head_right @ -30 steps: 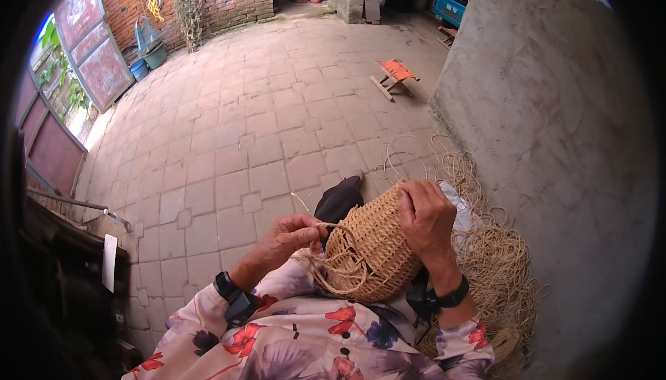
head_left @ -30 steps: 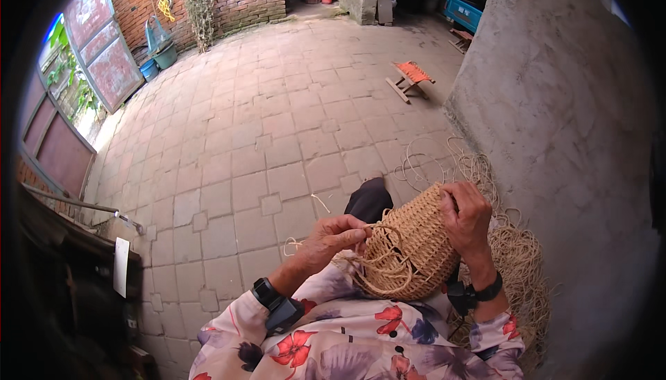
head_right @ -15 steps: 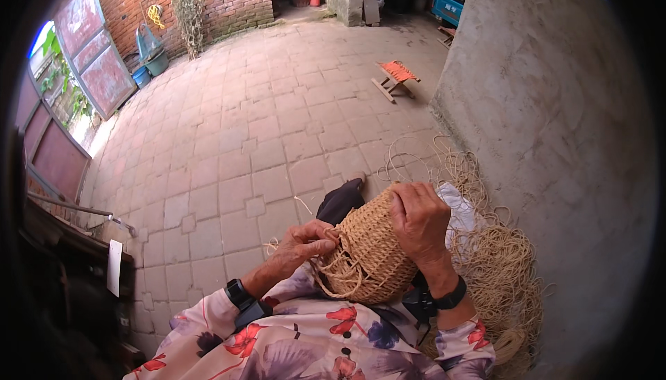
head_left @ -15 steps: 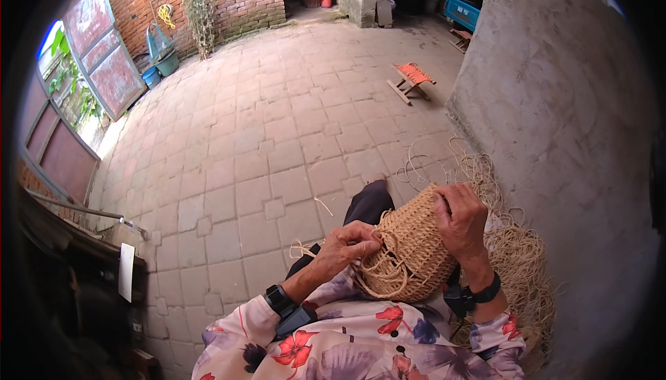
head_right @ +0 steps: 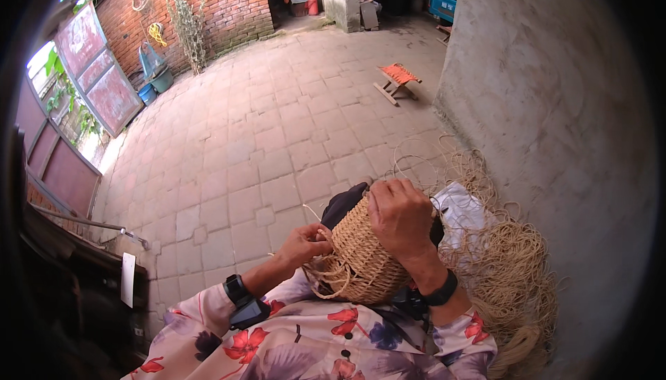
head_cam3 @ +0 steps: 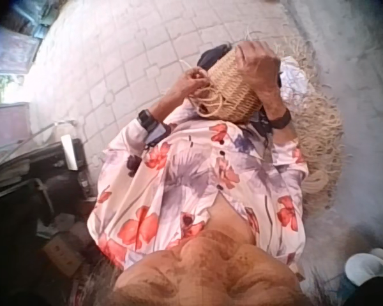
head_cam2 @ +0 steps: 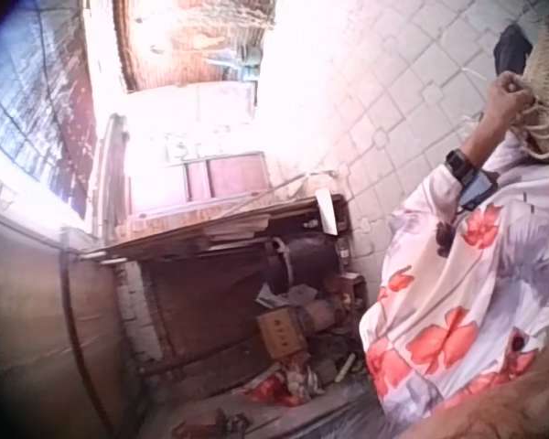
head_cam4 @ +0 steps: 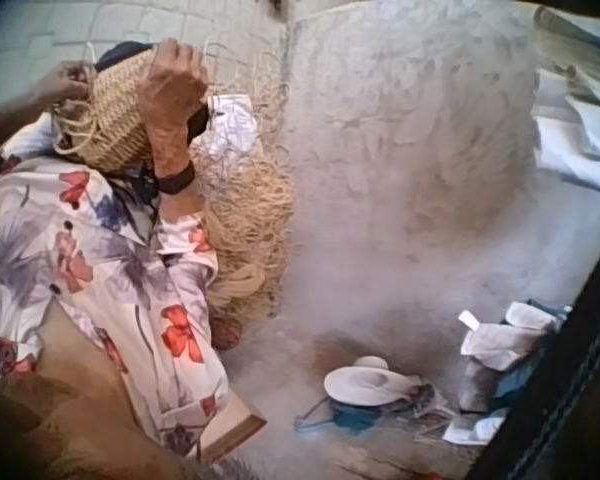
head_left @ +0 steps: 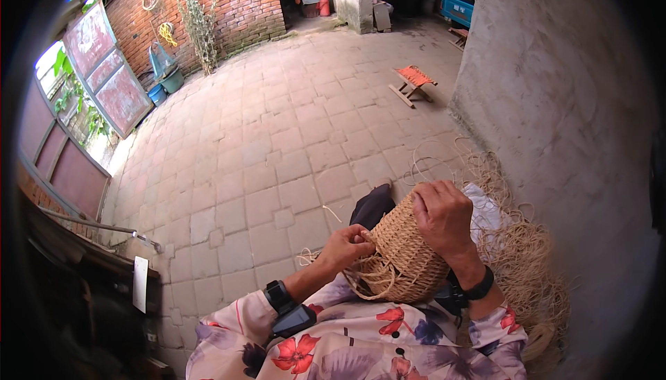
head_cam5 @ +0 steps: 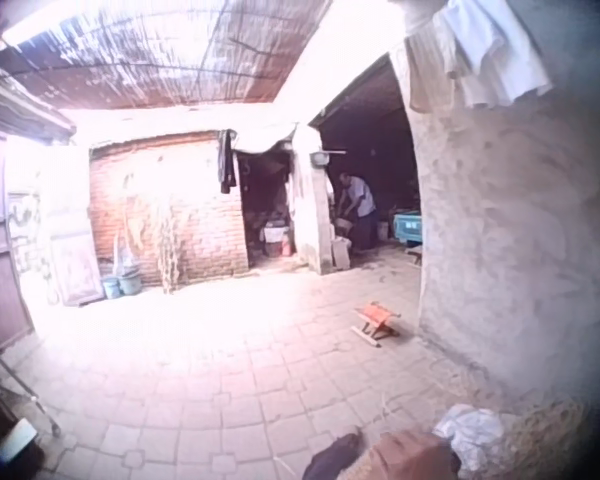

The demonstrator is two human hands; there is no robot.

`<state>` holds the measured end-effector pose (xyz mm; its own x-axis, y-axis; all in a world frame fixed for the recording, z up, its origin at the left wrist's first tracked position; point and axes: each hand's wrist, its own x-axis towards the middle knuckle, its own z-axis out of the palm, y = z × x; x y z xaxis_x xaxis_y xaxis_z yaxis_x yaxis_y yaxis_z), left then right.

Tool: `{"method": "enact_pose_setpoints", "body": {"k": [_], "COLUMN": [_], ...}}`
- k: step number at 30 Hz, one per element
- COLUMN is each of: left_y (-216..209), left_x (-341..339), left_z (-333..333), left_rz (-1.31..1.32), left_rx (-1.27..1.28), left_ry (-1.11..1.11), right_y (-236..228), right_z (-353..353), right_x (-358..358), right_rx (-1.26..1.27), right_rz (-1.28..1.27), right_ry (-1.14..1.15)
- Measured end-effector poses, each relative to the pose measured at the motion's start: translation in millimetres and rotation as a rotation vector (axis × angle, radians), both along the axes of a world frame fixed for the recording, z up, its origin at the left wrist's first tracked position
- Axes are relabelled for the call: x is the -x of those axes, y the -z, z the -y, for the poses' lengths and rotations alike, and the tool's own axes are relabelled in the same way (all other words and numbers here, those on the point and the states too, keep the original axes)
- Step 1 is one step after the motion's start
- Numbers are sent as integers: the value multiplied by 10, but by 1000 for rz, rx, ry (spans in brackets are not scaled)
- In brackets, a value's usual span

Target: Weaving a small basket using straw or similar natural fibers.

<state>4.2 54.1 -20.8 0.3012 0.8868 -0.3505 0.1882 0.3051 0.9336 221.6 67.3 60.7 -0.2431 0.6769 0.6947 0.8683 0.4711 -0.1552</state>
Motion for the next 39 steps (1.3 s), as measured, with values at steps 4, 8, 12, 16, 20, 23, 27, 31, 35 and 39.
{"method": "enact_pose_setpoints", "body": {"k": [4, 8, 12, 16, 20, 23, 27, 31, 35, 39], "left_y": [90, 144, 89, 27, 193, 148, -14, -35, 43, 15], "left_x": [-107, -58, -51, -295, -405, -381, -378, -306, -479, -518], "left_z": [61, 21, -2, -58, -332, -606, -780, -824, -811, -770], "left_rz": [-456, -434, -271, -267, -244, 37, 108, 70, -25, 64], "left_rx": [-540, -561, -515, -639, -391, -22, 74, 47, -24, 52], "left_ry": [-46, 25, 73, 63, 196, 328, 355, 393, 342, 300], "right_y": [-67, -44, 30, 308, 659, 794, 650, 210, 440, 676], "right_z": [31, 34, -17, -297, -501, -520, -391, 192, 415, 382], "right_x": [87, 87, -24, -406, -531, -584, -600, -228, 123, 62], "right_rx": [-3, 26, -42, -12, 71, 121, -138, 233, 154, -17], "right_rz": [105, 86, 36, -177, -318, -348, -176, -212, 271, 322], "right_ry": [32, 35, -32, -189, -183, -141, -42, -476, -382, -380]}}
